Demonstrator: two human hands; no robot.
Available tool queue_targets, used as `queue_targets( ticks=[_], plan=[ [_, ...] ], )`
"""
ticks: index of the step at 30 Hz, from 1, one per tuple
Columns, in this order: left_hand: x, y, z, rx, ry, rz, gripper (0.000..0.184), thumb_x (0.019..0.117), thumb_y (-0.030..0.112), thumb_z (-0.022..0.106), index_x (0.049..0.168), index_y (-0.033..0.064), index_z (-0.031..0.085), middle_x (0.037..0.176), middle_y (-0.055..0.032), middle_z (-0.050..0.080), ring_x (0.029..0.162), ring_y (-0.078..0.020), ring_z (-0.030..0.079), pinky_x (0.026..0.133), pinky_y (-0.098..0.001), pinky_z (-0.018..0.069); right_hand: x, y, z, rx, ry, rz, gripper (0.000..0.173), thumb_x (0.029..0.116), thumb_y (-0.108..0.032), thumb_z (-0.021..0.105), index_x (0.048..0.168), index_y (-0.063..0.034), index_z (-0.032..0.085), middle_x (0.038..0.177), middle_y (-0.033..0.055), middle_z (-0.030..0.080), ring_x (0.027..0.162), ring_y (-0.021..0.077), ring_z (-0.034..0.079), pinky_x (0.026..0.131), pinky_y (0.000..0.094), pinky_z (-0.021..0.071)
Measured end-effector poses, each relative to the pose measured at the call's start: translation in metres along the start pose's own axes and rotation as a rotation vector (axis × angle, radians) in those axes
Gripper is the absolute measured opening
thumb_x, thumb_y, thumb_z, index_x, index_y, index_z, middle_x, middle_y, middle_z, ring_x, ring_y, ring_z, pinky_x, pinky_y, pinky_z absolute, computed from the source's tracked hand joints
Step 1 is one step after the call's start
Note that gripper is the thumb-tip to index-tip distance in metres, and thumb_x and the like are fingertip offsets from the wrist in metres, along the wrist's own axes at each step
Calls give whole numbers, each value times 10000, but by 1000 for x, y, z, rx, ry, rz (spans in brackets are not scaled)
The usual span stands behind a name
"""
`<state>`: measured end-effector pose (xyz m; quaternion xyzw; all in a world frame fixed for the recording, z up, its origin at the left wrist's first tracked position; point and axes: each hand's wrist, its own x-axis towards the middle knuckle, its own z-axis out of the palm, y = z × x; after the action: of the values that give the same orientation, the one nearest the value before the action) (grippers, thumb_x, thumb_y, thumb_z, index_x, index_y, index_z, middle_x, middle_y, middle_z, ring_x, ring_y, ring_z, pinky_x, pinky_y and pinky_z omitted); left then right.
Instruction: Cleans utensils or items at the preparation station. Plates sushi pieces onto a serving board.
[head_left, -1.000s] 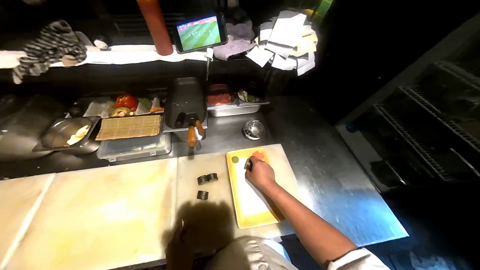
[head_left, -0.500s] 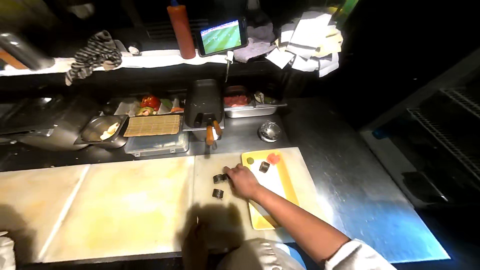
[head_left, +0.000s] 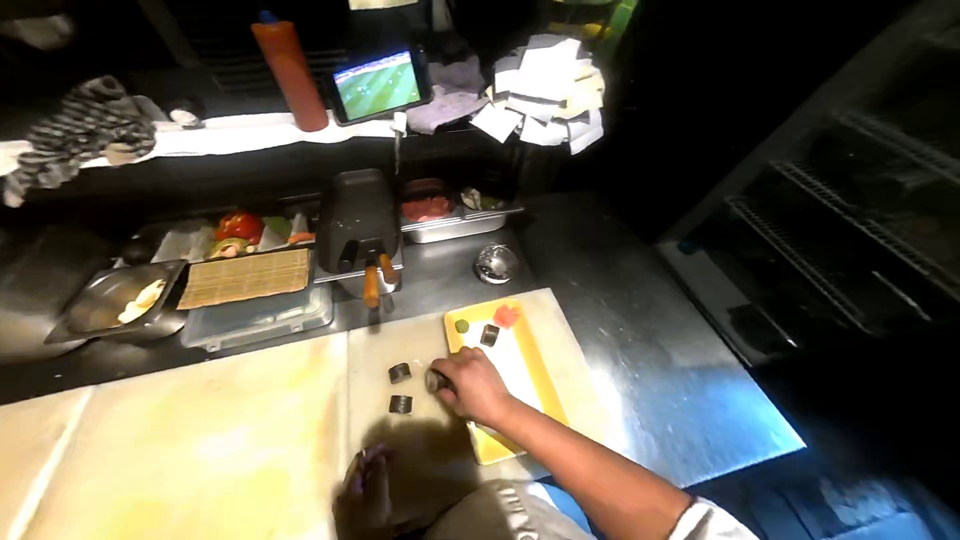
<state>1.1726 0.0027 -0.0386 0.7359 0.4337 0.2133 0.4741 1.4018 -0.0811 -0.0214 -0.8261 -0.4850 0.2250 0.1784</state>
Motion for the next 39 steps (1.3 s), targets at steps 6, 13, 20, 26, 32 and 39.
queue_targets(
  ticks=[6, 13, 20, 26, 32, 39],
  plan=[
    [28, 31, 41, -66, -203, 75, 287, 1008, 117, 525, 1193, -49, 669, 1011, -105, 752, 937, -182, 723, 885, -390, 587, -48, 60, -28, 176, 104, 403, 437, 916, -356, 690, 1298, -145, 697, 1256, 133, 673, 1207, 309, 620, 1035, 500, 498],
    [61, 66, 99, 1, -398, -34, 247, 1004, 148, 590, 1196, 37, 699, 999, -43, 765, 938, -143, 718, 890, -376, 574, -35, 72, -9, 138, 117, 464, 586, 903, -445, 708, 1373, -106, 624, 1361, 123, 609, 1290, 304, 561, 1077, 463, 479],
    [81, 74, 118, 95, -426, -116, 274, 991, 159, 636, 1240, 53, 681, 1032, -57, 756, 958, -172, 714, 912, -409, 564, -24, 69, -12, 200, 242, 508, 685, 888, -436, 746, 1443, -87, 548, 1344, 146, 611, 1248, 313, 592, 1045, 484, 501],
    [93, 85, 130, 243, -489, -105, 314, 983, 213, 644, 1268, 85, 670, 1030, -66, 749, 949, -201, 709, 906, -444, 560, 0, 63, -23, 247, 212, 643, 637, 889, -463, 738, 1417, -146, 578, 1305, 108, 656, 1231, 300, 618, 1009, 519, 520],
    [92, 82, 134, 257, -502, -116, 309, 984, 214, 627, 1262, 86, 671, 1001, -67, 743, 911, -205, 703, 876, -445, 558, 9, 56, -23, 213, 177, 711, 452, 916, -326, 706, 1329, -152, 646, 1300, 113, 648, 1220, 317, 616, 976, 532, 529],
    [97, 86, 139, 259, -515, -83, 290, 999, 211, 631, 1253, 77, 671, 1039, -66, 751, 950, -199, 711, 906, -436, 558, 8, 61, -18, 213, 225, 662, 389, 916, -331, 696, 1256, -143, 689, 1243, 103, 677, 1175, 295, 643, 958, 517, 539]
  ],
)
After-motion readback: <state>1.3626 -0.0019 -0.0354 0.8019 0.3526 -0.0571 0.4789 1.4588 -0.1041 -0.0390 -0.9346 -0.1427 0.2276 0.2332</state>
